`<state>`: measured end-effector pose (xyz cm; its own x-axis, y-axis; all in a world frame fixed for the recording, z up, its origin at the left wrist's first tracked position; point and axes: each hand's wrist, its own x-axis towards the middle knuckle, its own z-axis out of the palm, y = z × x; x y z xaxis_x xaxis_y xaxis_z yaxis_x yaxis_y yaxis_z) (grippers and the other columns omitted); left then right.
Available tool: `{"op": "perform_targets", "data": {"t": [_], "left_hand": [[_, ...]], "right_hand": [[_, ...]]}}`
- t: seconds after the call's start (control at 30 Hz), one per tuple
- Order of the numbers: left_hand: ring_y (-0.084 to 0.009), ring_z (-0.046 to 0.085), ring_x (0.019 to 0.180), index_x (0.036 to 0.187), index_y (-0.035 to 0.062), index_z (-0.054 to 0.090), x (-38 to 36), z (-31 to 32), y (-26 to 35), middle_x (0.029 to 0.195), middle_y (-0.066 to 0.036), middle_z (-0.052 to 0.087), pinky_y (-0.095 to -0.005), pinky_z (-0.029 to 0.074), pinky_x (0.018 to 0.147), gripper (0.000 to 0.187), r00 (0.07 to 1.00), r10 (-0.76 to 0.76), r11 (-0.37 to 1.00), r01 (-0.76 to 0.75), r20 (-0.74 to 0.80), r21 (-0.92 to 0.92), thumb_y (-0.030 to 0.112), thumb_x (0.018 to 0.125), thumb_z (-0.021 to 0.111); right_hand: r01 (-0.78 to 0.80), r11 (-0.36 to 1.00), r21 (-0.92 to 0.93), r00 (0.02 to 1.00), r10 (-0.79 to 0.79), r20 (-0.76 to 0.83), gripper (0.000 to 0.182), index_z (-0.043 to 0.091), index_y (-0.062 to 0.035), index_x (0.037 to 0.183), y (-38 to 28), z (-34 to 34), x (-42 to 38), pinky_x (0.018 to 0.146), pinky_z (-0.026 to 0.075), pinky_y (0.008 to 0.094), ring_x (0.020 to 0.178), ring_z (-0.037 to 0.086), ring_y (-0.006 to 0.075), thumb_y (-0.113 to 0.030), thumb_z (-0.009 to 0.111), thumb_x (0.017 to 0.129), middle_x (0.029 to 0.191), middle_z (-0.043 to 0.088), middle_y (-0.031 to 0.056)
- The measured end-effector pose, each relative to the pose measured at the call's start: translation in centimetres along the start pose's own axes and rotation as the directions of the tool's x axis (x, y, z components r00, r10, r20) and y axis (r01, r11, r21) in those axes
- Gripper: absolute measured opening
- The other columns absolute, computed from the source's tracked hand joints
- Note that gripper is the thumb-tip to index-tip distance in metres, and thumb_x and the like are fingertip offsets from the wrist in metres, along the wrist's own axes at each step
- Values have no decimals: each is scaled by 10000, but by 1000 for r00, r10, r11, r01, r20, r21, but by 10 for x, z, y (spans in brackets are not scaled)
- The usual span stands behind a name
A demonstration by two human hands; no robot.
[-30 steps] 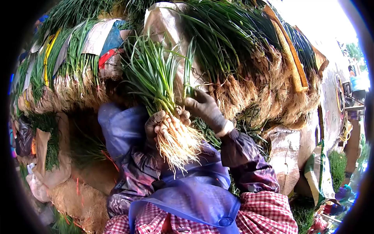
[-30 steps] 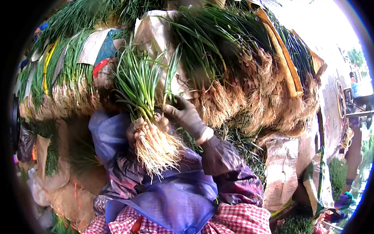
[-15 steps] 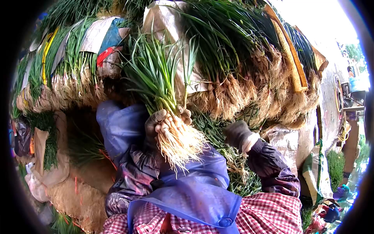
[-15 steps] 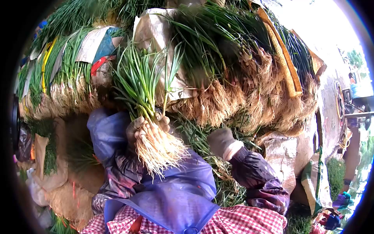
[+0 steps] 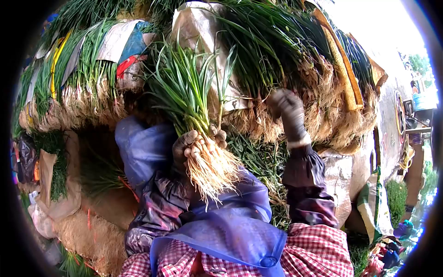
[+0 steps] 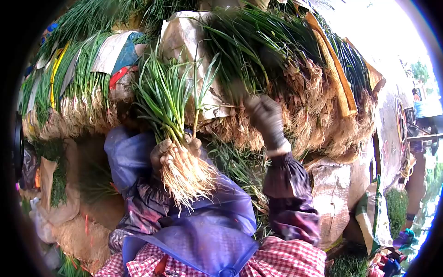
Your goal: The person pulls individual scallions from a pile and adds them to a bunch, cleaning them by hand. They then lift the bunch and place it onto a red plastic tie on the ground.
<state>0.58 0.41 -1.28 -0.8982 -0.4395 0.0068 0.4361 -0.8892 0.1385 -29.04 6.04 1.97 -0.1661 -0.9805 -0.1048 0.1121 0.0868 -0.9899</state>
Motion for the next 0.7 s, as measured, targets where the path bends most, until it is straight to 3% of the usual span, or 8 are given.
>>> {"op": "perform_targets", "data": {"t": [0.07,0.1,0.17,0.23,0.43,0.5,0.6,0.7], "left_hand": [[-303,584,1054,1207,0,510,4,4,-1,1264,-222,520,-449,492,917,468,1000,12,1000,-12,11,-29,334,884,561],[-311,583,1061,1222,-2,502,4,6,0,1258,-226,524,-453,492,922,473,1000,0,997,0,4,-80,329,888,560],[-322,583,1067,1271,-6,466,3,9,1,1261,-239,521,-456,492,930,504,1000,-19,992,17,-15,-122,318,897,558],[-324,583,1062,1303,-10,437,2,9,1,1261,-246,517,-456,490,932,535,999,-22,994,19,-29,-103,318,899,558],[-318,576,1038,1295,-16,427,8,11,2,1209,-228,534,-463,480,925,559,1000,-9,999,9,-1,-37,344,890,563],[-305,556,1011,1259,-22,438,5,2,0,1094,-178,551,-459,458,920,559,994,93,993,-88,-59,85,363,875,570],[-280,517,989,1236,-4,440,5,-7,1,971,-125,514,-448,425,936,543,995,86,993,-82,-51,87,363,861,579],[-277,508,993,1236,-6,433,3,-2,-4,996,-125,506,-445,421,947,539,994,75,996,-70,-77,58,352,860,577]], "right_hand": [[26,711,-702,849,355,391,330,607,-167,1187,9,9,-30,667,520,263,806,622,133,-144,631,859,924,667,-15],[368,185,-911,693,599,401,407,584,-245,1247,4,21,-40,711,542,285,855,655,168,-176,640,850,991,688,-1],[-18,20,-1000,896,445,-7,336,624,-252,1179,-11,34,-36,677,554,299,788,672,191,-267,672,847,930,695,36],[-132,317,-939,947,-240,-214,329,668,-196,1024,2,17,-23,584,531,375,666,655,223,-425,714,792,815,689,30],[-210,162,-964,903,-345,-254,242,629,-118,746,25,38,29,581,487,440,630,624,320,-350,663,804,659,617,114],[15,331,-944,971,-229,-65,202,595,-147,688,41,40,15,490,477,414,542,603,278,-303,639,809,618,601,86],[379,47,-924,880,292,376,269,584,-179,668,39,38,-28,422,452,351,472,564,222,-364,612,861,558,572,40],[-227,-73,-971,972,-77,-221,390,607,-168,704,5,40,-16,456,448,370,492,576,238,-533,617,840,550,566,56]]}}
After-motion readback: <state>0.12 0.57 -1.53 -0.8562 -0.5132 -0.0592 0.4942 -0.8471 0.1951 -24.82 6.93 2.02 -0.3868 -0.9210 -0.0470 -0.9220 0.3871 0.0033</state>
